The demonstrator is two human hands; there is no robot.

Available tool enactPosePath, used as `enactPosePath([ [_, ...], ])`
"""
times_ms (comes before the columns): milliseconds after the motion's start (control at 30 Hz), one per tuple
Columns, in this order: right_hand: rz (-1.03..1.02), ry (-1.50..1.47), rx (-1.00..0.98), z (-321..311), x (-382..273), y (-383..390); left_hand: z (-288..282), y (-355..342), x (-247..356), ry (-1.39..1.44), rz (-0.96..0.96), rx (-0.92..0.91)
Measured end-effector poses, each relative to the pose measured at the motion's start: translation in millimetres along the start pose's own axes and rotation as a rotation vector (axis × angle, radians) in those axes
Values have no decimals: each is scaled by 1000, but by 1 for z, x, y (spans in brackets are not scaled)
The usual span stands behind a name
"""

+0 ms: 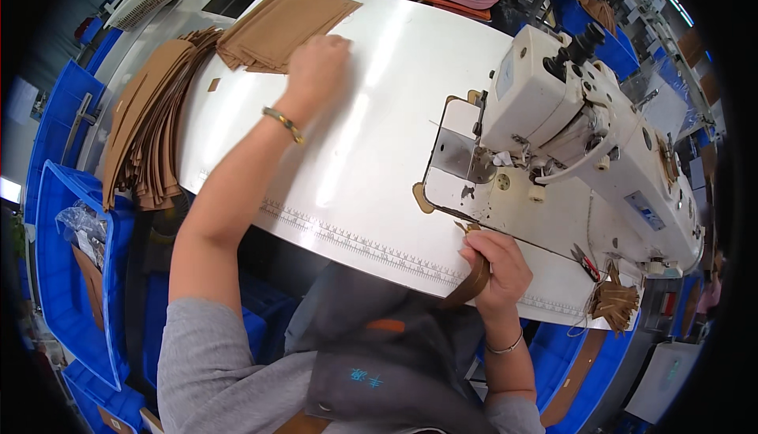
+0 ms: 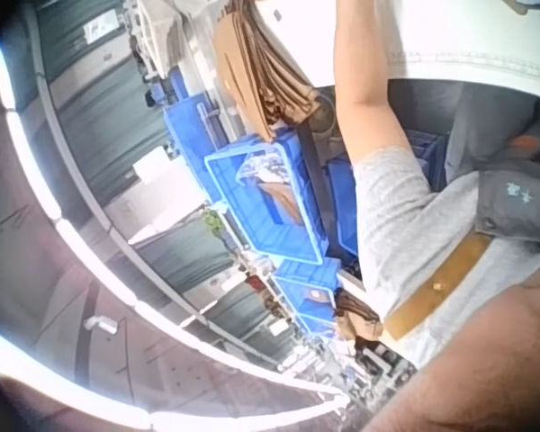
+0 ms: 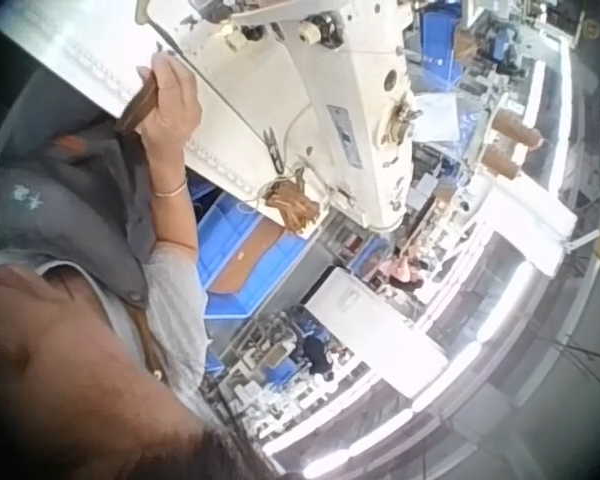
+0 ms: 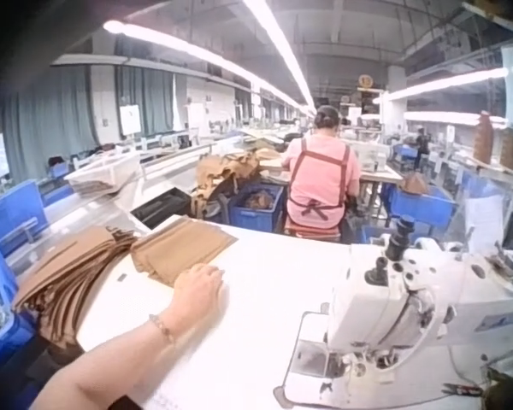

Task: Sewing a zipper onto a leather panel using an industrial sewing machine.

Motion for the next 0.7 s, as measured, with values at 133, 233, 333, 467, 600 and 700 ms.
enactPosePath([
  [133,-56,59,-20,3,-5,0,-14,-21,-94,-189,-177,49],
  [233,-62,67,-33,4,-5,0,0,-23,-126,-189,-299,-76],
  [333,-57,67,-44,5,-5,0,8,-28,-127,-187,-269,-144],
  [467,-74,58,-31,4,-7,-1,2,-28,-124,-235,-222,-96],
  [600,-81,61,-27,3,-7,-2,-20,-29,-117,-285,-207,22],
  [700,-47,57,-43,2,-4,-1,-7,-10,-115,804,-497,-101],
])
Point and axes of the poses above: each hand's wrist, its own y-axis away from the middle knuckle, its own z-axis out of the palm, x = y × z, the point moved 10 cm from there along -y, towards the middle knuckle, and after that the axes turned 2 degrees about -y, right-handed, at the moved point
